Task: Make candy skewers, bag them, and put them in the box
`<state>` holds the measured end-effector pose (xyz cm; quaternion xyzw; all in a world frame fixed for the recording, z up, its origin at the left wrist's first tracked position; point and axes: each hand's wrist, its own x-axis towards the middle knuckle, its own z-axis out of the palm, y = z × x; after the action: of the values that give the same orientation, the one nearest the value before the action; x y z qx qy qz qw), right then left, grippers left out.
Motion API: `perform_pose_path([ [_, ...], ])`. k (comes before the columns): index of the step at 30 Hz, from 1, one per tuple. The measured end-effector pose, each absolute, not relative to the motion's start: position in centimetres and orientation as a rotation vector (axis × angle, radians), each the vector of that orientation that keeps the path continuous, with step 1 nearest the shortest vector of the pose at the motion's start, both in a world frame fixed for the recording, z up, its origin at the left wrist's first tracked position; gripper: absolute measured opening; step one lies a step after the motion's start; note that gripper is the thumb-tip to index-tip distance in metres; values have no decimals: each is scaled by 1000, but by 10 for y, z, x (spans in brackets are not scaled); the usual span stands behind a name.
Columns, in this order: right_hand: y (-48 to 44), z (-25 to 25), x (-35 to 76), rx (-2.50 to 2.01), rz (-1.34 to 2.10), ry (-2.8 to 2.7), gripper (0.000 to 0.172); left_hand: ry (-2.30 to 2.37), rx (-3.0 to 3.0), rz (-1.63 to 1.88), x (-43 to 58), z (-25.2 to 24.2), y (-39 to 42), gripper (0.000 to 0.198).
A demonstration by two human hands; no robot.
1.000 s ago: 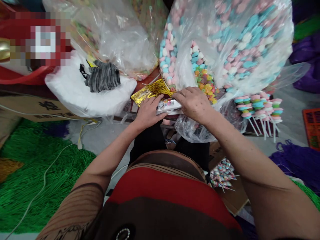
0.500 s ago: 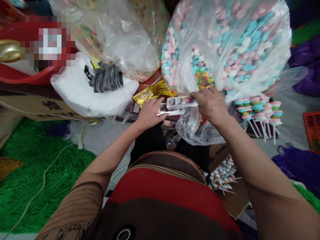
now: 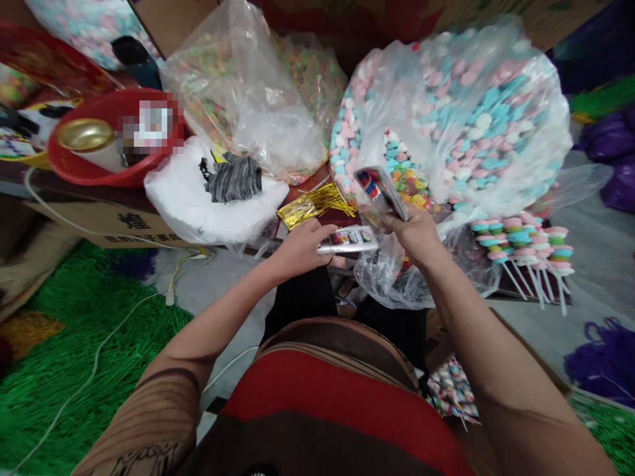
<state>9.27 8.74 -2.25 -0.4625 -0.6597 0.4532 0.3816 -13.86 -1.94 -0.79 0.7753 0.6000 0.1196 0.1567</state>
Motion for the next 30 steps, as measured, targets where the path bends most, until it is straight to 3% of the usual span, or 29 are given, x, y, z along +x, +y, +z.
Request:
perform_pose_path([
  [7,81,-41,90,-1294,1053,-1911,18,2081,1967,515,-192,31,-19,50],
  [13,70,-40,83,-1366,517,-2491,45,2322,2019,292,-201,27,29,54],
  [18,58,-32,66,-1434,139,-2736,47,2342,2089,159,-193,4,66,63],
  [23,53,-24,58,-1431,175,-2781,53,2327,2092,185,-191,-3,68,70],
  [27,52,-21,61,-1325,325,-2829,66,2237,2183,389,-175,1,45,53],
  [30,57,-27,66,-1219,437,-2796,66,1926,2300,473,-149,-10,27,39],
])
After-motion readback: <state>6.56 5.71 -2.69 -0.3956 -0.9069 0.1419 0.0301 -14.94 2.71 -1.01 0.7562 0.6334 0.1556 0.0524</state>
